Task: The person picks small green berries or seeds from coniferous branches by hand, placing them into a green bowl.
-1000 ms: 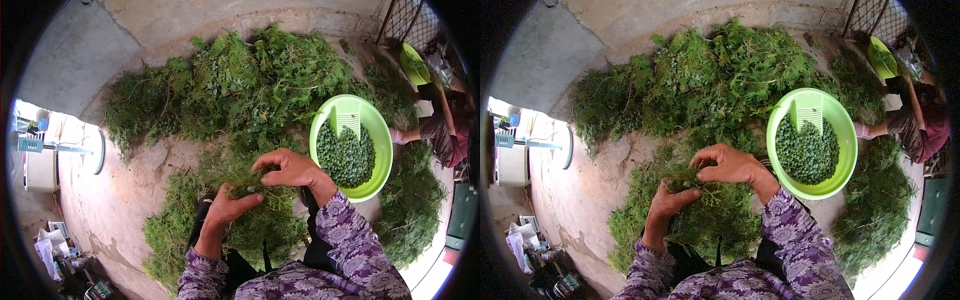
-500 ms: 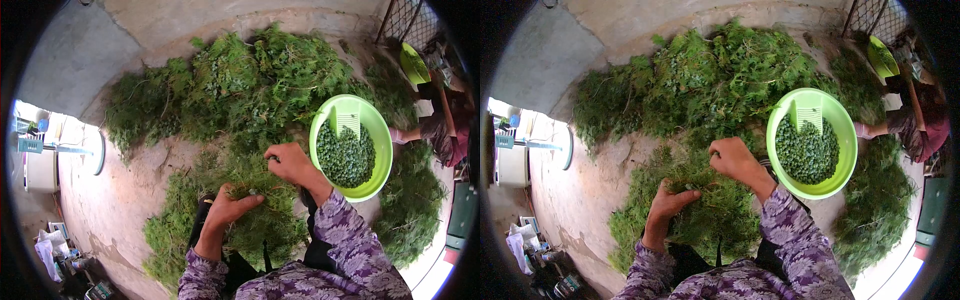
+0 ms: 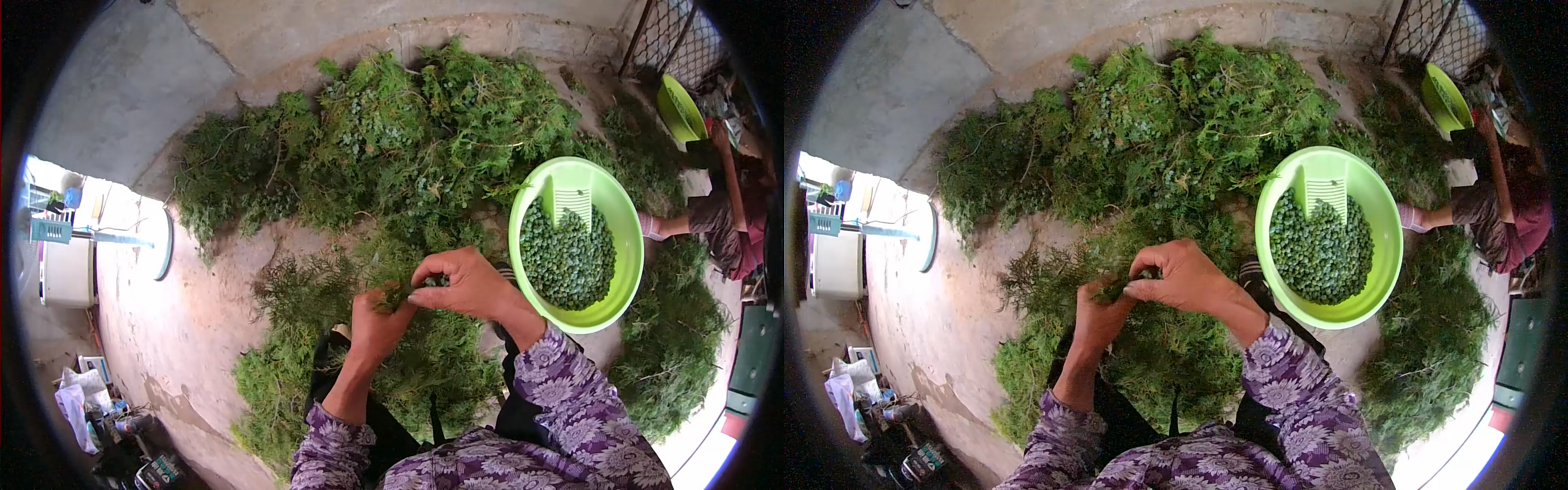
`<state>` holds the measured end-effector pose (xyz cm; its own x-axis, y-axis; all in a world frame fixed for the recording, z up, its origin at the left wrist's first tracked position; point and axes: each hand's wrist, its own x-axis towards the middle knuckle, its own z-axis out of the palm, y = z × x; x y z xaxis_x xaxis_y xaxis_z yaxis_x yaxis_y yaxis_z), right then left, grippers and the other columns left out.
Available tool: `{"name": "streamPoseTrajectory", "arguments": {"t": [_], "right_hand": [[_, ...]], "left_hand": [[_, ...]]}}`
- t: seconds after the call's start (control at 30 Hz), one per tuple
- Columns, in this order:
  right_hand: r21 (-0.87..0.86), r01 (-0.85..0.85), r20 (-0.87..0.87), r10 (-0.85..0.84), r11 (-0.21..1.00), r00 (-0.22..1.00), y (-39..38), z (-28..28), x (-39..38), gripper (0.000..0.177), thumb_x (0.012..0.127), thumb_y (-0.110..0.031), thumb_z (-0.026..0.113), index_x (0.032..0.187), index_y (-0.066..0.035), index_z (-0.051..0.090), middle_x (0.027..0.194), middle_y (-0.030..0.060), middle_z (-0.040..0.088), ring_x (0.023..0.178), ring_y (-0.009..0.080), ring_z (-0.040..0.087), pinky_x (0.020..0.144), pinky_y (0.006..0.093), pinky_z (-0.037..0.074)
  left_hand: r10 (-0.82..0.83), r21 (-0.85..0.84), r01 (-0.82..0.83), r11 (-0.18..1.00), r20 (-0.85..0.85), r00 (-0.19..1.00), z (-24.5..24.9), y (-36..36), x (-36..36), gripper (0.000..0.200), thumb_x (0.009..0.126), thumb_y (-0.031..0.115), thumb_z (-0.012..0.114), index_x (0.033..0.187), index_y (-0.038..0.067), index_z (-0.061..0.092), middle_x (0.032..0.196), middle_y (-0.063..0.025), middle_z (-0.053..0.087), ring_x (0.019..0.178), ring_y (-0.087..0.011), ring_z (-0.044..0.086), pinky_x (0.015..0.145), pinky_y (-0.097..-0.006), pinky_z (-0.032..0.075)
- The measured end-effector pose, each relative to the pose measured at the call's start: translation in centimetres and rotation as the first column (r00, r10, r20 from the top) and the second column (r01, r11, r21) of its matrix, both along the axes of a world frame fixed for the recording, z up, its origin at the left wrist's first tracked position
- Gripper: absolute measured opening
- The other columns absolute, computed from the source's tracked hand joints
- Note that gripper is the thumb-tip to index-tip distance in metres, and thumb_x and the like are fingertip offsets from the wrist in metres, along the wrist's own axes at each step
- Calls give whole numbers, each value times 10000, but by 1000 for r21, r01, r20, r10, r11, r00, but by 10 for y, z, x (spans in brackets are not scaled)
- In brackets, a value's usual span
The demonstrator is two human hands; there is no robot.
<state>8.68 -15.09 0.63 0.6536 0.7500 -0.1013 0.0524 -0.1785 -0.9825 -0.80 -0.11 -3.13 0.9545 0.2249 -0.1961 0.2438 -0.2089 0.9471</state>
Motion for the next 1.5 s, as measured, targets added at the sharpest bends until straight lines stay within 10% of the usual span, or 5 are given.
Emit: {"name": "streamPoseTrajectory", "arguments": {"t": [0.57, 0.87, 0.97, 1.2, 1.5], "right_hand": [[-379, 125, 572, 126, 917, 810, 3, -18, -18, 237, 702, -253, 566, 746, -25, 517, 720, 141, 531, 735, 318, 553, 649, 422, 452], [-93, 402, 736, -209, 911, 643, -15, -22, 10, 164, 703, -170, 566, 777, -28, 536, 649, 112, 542, 564, 256, 549, 514, 368, 457], [183, 362, -536, -217, 914, 816, -35, -5, 28, 131, 780, -140, 537, 870, -47, 559, 737, 65, 597, 520, 82, 499, 407, 213, 356], [345, 278, -745, 82, 897, 662, -25, -6, 26, 177, 823, -187, 542, 942, -57, 526, 800, 42, 574, 527, 62, 491, 390, 184, 320], [-17, 4, -478, -12, 1000, 878, -14, -3, 20, 244, 774, -269, 631, 878, -53, 582, 653, -33, 529, 500, 49, 469, 437, 178, 367]], "left_hand": [[-170, 507, 129, 852, 36, 985, -7, -3, 0, 298, 661, 169, 658, 920, 33, 607, 672, -165, 585, 625, -321, 586, 514, -364, 452], [-225, 471, 169, 866, 64, 972, 14, -6, 0, 196, 704, 182, 656, 829, 41, 600, 650, -162, 570, 592, -324, 565, 502, -366, 439], [-304, 493, 266, 828, -3, 953, 13, -3, -1, 182, 720, 182, 657, 813, 38, 595, 633, -159, 560, 562, -317, 555, 492, -357, 432], [-306, 389, 279, 878, 9, 952, 23, -7, -2, 163, 708, 145, 663, 797, 31, 588, 608, -154, 546, 545, -307, 553, 485, -353, 428], [-327, 443, 288, 849, 13, 945, 15, -5, -3, 159, 704, 143, 662, 802, 40, 591, 581, -152, 530, 521, -304, 537, 466, -346, 417]]}}
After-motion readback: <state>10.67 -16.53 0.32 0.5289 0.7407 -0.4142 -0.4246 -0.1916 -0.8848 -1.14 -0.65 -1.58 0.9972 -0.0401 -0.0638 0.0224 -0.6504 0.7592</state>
